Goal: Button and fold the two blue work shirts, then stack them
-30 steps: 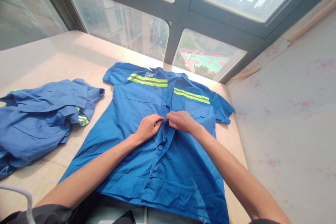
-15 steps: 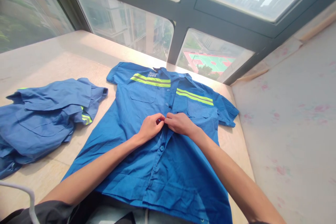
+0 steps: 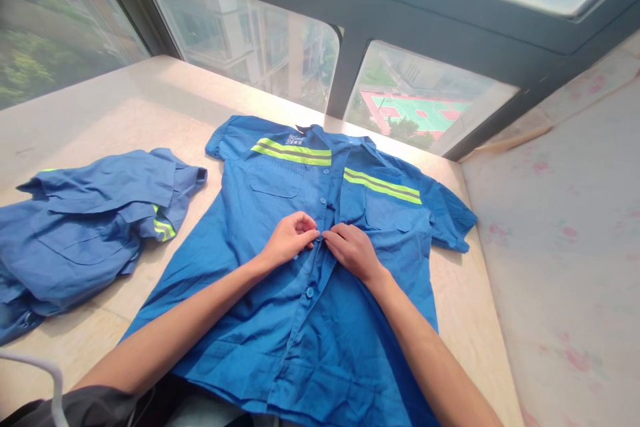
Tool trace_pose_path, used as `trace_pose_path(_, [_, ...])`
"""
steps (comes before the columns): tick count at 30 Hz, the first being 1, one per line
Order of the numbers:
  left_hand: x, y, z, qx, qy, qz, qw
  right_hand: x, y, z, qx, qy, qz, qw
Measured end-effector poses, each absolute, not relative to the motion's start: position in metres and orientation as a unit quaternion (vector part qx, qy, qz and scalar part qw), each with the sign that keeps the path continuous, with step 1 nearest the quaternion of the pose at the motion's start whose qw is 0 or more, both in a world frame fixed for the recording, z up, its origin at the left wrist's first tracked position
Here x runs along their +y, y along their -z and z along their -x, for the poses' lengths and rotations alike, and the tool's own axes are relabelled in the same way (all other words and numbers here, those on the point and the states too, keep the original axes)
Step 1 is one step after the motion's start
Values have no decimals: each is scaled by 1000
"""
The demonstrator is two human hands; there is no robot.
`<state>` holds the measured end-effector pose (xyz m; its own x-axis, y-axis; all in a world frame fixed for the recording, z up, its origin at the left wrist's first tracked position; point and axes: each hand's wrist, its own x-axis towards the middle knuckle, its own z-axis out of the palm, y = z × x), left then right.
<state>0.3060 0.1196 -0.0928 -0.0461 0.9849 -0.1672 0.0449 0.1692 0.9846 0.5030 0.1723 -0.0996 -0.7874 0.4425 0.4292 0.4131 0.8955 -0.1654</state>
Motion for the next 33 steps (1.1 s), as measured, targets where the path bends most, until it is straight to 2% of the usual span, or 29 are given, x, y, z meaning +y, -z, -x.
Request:
trace_pose_path(8, [116,95,-311,550,-502,-412,525,172,102,-503,-931,-20,185,313])
trace_pose_path(18, [109,86,-318,569,-507,-385,521,171,100,-499,-931,-3,196,307])
trace_pose_path(23, [100,86,-323,585,-486,-494,421,172,100,-498,-934,-7,203,294])
trace_pose_path(27, [98,84,-324,593,-457,-542,381,173,103,-499,-937,-11,201,286])
trace_pose_path(33, [102,84,-318,625,-357,-631,289,174,104,-501,-938,-4,189,292])
